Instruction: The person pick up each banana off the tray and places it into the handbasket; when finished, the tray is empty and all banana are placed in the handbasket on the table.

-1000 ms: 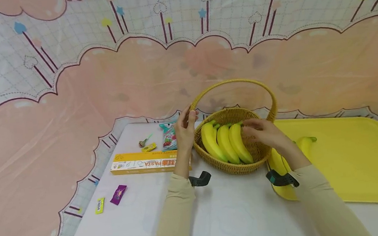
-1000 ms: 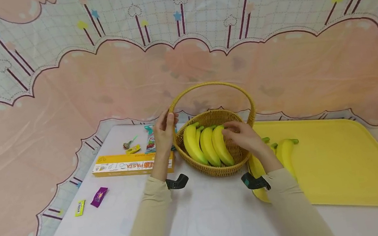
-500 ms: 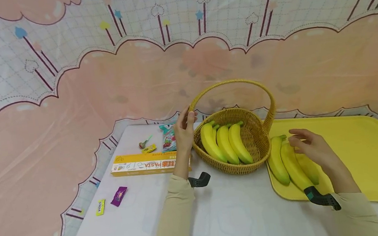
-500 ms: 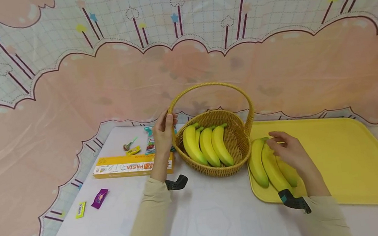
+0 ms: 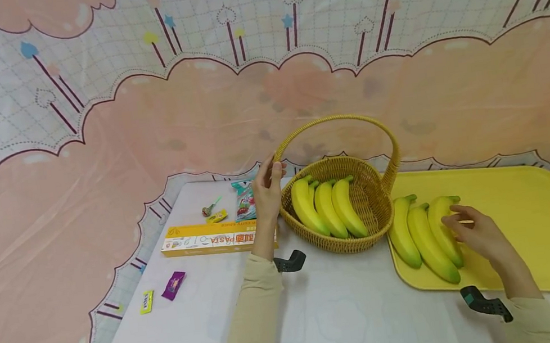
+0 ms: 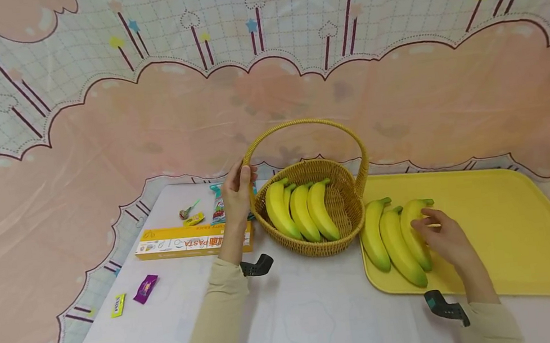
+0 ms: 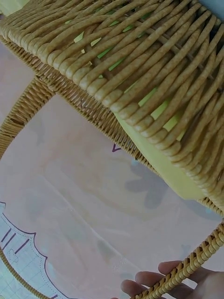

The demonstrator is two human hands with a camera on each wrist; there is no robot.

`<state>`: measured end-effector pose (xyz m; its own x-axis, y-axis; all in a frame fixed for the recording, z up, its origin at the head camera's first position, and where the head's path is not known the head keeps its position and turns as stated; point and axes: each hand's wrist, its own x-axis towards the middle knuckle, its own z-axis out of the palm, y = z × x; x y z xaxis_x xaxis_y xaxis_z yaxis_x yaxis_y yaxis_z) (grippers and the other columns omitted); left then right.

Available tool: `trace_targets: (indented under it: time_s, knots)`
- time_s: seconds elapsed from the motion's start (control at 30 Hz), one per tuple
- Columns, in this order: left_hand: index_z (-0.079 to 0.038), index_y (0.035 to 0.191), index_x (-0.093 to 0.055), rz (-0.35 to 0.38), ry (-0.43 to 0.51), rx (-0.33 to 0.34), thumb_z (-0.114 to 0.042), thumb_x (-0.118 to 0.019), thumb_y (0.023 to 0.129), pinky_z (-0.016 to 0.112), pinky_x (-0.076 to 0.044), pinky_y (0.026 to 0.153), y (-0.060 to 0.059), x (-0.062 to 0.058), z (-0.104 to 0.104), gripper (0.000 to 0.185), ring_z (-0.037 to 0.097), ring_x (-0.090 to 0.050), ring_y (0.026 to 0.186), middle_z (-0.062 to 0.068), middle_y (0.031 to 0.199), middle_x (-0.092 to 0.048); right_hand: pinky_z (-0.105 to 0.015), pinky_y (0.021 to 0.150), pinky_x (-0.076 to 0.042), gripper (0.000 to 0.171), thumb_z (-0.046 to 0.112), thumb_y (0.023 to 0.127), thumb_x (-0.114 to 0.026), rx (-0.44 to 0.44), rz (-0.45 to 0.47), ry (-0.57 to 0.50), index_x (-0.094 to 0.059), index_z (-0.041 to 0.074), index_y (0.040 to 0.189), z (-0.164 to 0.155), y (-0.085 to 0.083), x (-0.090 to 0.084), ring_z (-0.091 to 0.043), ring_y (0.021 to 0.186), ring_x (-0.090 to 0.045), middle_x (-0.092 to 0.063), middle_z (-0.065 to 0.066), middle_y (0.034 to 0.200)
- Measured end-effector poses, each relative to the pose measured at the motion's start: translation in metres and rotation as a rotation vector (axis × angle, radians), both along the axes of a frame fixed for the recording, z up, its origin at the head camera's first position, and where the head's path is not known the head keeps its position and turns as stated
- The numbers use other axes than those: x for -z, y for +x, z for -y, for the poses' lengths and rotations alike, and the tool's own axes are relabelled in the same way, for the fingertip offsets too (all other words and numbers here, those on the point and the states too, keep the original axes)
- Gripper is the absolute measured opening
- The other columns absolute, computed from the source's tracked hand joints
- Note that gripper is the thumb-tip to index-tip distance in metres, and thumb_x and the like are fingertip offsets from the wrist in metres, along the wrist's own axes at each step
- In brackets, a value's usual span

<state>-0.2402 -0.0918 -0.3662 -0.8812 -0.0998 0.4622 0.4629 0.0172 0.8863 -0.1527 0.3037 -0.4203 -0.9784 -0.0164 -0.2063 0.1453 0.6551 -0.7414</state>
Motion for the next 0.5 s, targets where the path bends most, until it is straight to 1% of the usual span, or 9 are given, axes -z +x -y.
trace_targets:
  time_s: [0.07,0.13,0.2,0.3,0.37,0.5]
  knots:
    - [0.002,0.135,-0.048,0.0,0.001,-0.001,-0.009,-0.045,0.1,0.029,-0.051,0.094,0.0001,0.0,0.0003,0.038,-0.002,-0.06,0.087,0.036,0.112,-0.058,-0.045,0.087,-0.052,0.085,0.051,0.097,-0.04,-0.01,0.039,0.017,-0.01,-0.012,0.146,0.0007,-0.0009,0.0006,-0.05,0.12,-0.042,-0.034,-0.034,0.135]
    - [0.002,0.136,-0.048,0.0,-0.003,-0.007,-0.01,-0.046,0.1,0.03,-0.051,0.093,0.0002,0.0001,0.0005,0.038,-0.001,-0.06,0.087,0.035,0.112,-0.059,-0.054,0.092,-0.047,0.091,0.054,0.096,-0.039,-0.027,0.074,0.042,-0.005,-0.013,0.146,0.001,-0.0028,0.0018,-0.052,0.121,-0.038,-0.031,-0.037,0.137]
    - [0.001,0.136,-0.048,0.002,-0.012,-0.015,-0.011,-0.046,0.1,0.03,-0.051,0.093,0.0003,0.0005,0.0006,0.038,-0.001,-0.06,0.087,0.033,0.112,-0.06,-0.061,0.095,-0.04,0.093,0.055,0.096,-0.04,-0.043,0.102,0.061,-0.002,-0.014,0.145,0.0016,-0.0041,0.0034,-0.054,0.122,-0.035,-0.028,-0.04,0.138]
    - [0.001,0.136,-0.048,0.007,-0.018,-0.019,-0.012,-0.046,0.1,0.031,-0.051,0.094,0.0004,0.0013,0.0004,0.038,0.0,-0.06,0.087,0.031,0.111,-0.061,-0.064,0.098,-0.036,0.092,0.053,0.096,-0.041,-0.053,0.114,0.073,-0.002,-0.016,0.145,0.0013,-0.0043,0.0061,-0.056,0.122,-0.033,-0.026,-0.043,0.138]
    - [0.001,0.136,-0.048,0.011,-0.019,-0.019,-0.012,-0.046,0.1,0.031,-0.051,0.094,0.0002,0.002,0.0002,0.039,0.0,-0.06,0.087,0.03,0.111,-0.062,-0.064,0.098,-0.035,0.092,0.051,0.096,-0.042,-0.047,0.114,0.064,0.0,-0.016,0.144,0.0007,-0.0034,0.0072,-0.057,0.123,-0.032,-0.025,-0.044,0.139]
    - [0.001,0.136,-0.049,0.011,-0.021,-0.025,-0.012,-0.046,0.1,0.03,-0.051,0.094,-0.0002,0.0019,0.0001,0.038,-0.001,-0.06,0.087,0.03,0.111,-0.062,-0.064,0.098,-0.035,0.094,0.053,0.096,-0.042,-0.021,0.116,0.034,0.003,-0.013,0.145,-0.0009,-0.0011,0.007,-0.056,0.124,-0.032,-0.024,-0.042,0.141]
